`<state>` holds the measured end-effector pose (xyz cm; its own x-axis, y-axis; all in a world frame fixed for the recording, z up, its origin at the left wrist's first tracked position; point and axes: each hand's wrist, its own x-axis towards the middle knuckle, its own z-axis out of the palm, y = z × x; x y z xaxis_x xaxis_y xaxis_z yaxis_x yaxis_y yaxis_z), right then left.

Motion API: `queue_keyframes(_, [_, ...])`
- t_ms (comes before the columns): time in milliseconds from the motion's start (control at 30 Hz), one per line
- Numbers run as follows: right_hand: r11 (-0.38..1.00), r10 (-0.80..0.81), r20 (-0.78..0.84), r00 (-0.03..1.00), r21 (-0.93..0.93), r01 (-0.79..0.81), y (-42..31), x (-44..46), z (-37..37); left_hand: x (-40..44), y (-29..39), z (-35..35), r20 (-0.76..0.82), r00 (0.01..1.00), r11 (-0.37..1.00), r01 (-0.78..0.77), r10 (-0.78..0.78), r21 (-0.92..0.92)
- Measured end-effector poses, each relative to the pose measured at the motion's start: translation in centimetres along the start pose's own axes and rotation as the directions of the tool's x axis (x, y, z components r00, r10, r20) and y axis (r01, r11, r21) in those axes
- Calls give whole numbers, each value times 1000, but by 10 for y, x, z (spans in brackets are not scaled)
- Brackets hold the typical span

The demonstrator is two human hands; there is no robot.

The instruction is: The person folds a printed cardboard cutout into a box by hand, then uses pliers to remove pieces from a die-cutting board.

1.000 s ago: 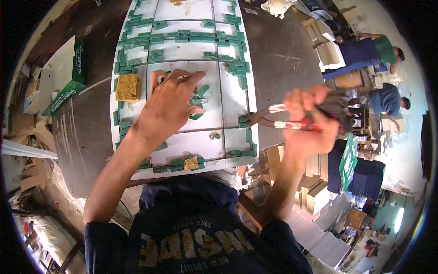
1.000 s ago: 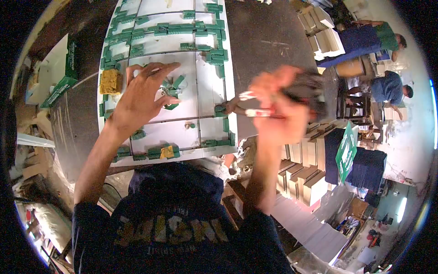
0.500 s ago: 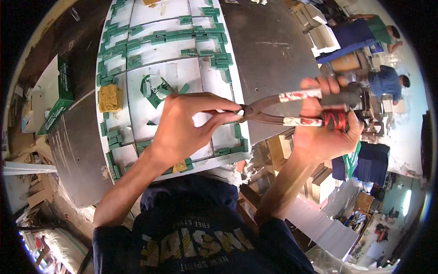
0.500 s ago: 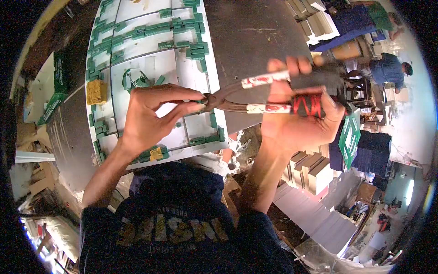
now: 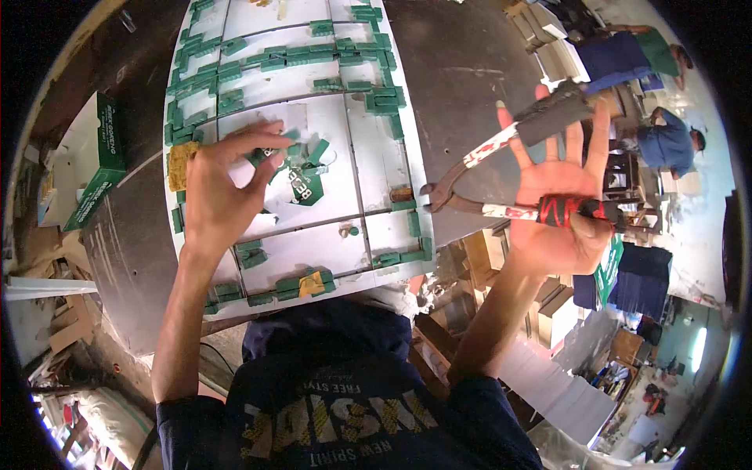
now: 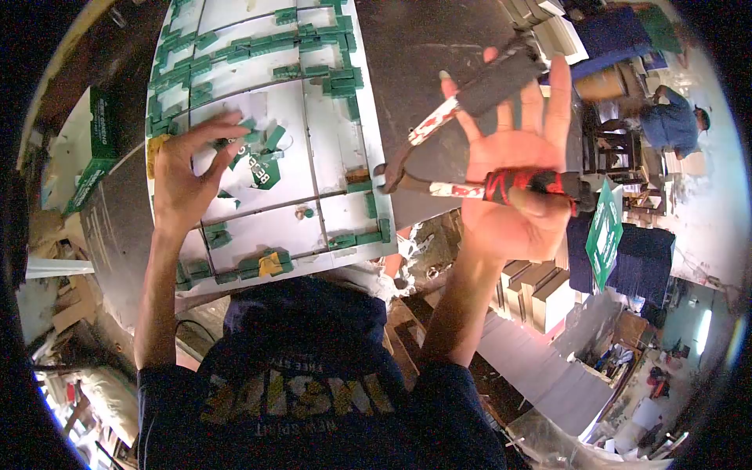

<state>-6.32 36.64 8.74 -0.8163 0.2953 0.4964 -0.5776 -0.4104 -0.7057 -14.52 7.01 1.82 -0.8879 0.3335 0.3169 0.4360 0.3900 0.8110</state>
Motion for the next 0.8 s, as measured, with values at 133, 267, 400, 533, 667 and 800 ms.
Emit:
queue_keyframes(133, [999,-37,0,999,6,37,10,-7,10,-7,26,15,92,976,945,-216,199,247])
queue_keyframes(267, [977,-118,-31,992,-184,111,12,-5,22,-16,49,57,309,914,950,-302,262,86])
queue_keyframes(400, [999,-26,-6,1000,-28,26,17,-11,26,-13,59,93,311,929,979,-205,198,-9])
queue_keyframes(533, [935,98,39,994,-346,-79,9,-21,43,-13,54,100,271,948,986,-156,165,-56])
queue_keyframes(667, [959,154,-43,987,-235,-159,24,-25,58,-14,57,94,274,949,987,-157,155,-14])
queue_keyframes(800, [927,138,184,973,-370,-61,34,-27,54,-18,52,94,181,961,978,-209,209,-14])
